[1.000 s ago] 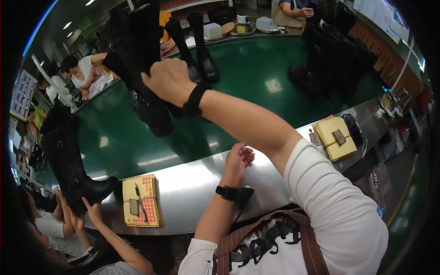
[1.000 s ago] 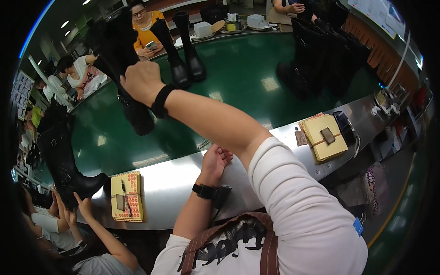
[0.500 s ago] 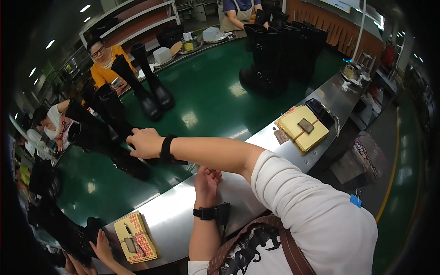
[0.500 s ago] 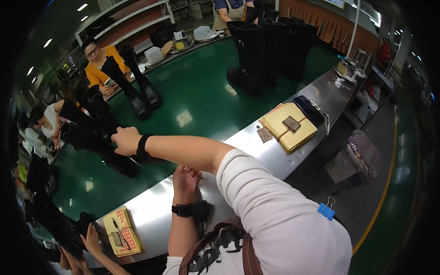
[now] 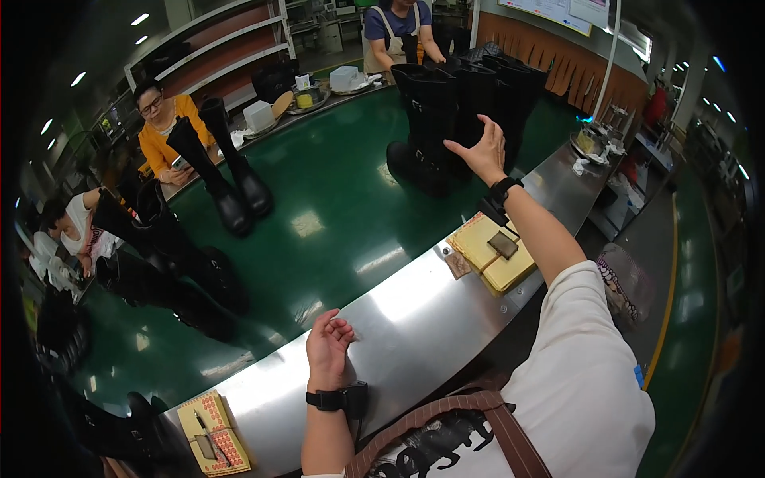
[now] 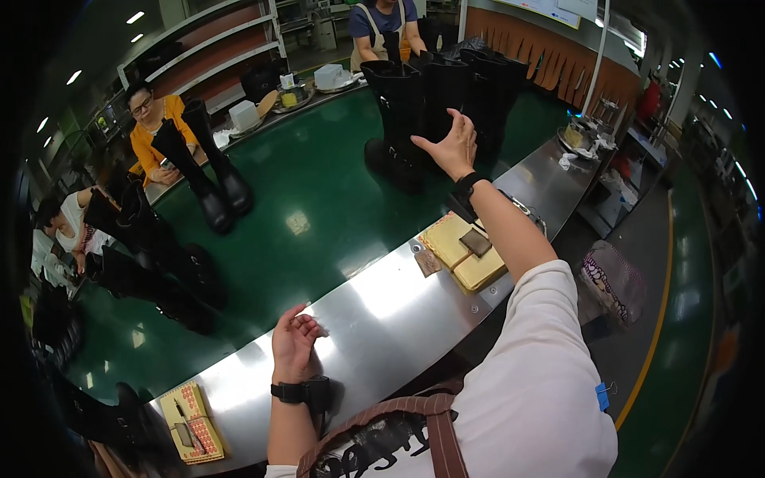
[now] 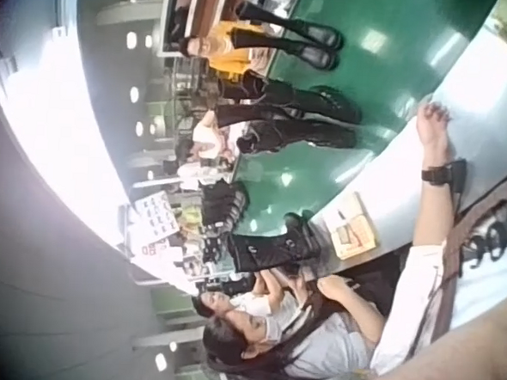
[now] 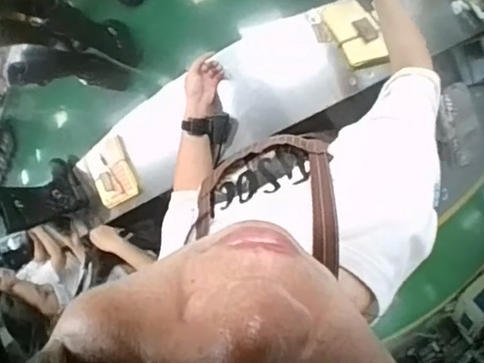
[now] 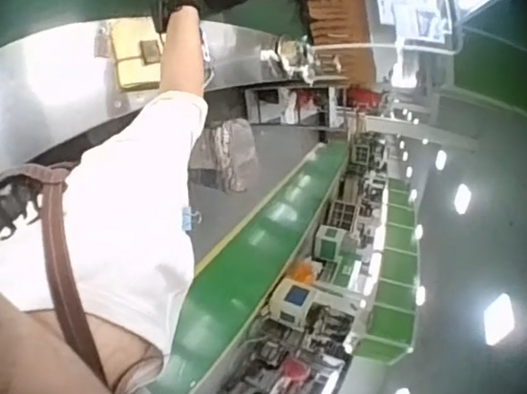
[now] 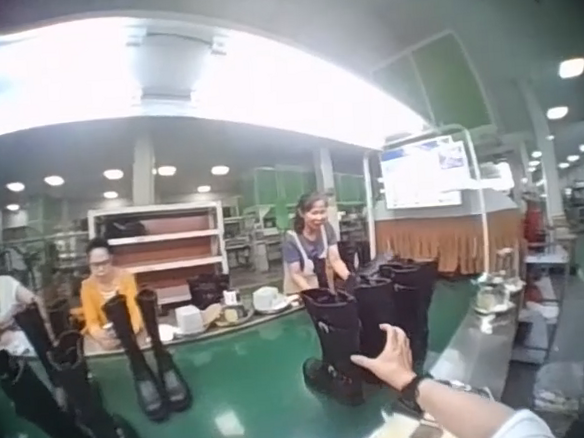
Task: Inspecting and cleaning black quilted boots on a manufacturing line.
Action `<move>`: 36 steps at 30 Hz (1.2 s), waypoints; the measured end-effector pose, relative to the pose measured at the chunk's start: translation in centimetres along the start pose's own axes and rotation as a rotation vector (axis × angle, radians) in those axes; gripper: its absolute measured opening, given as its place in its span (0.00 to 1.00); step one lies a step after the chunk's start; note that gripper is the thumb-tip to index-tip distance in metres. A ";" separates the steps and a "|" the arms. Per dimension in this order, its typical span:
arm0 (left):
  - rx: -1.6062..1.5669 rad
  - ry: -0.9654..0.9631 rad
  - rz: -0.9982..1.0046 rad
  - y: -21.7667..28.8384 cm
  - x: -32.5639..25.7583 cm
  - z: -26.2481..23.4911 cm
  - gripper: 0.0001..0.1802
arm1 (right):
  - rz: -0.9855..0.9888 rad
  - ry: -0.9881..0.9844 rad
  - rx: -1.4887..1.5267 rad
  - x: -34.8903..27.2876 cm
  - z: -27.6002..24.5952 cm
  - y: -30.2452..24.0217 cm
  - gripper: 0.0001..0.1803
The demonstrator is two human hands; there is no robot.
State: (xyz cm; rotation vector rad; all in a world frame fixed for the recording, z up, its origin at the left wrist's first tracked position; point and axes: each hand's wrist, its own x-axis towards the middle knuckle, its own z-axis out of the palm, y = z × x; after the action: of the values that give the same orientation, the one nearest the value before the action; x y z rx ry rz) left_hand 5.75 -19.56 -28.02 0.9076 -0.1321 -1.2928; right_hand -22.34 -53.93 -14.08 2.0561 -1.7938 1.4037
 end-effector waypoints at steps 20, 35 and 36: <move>-0.042 0.005 -0.022 0.7 -0.4 0.8 0.12 | 0.213 -0.304 0.503 14.6 4.9 6.8 0.45; 0.594 -0.063 0.214 1.8 -2.5 4.4 0.26 | -0.512 0.047 0.210 6.8 -10.4 -14.1 0.21; 0.699 -0.108 0.425 1.9 -3.5 6.1 0.36 | -0.528 0.053 0.220 5.7 -12.7 -15.4 0.20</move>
State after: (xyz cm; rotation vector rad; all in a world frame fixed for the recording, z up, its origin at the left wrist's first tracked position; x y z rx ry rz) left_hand 2.74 -19.61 -21.42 1.3085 -0.8564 -0.8923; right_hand -17.58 -45.96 4.45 2.3291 -0.9931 1.5104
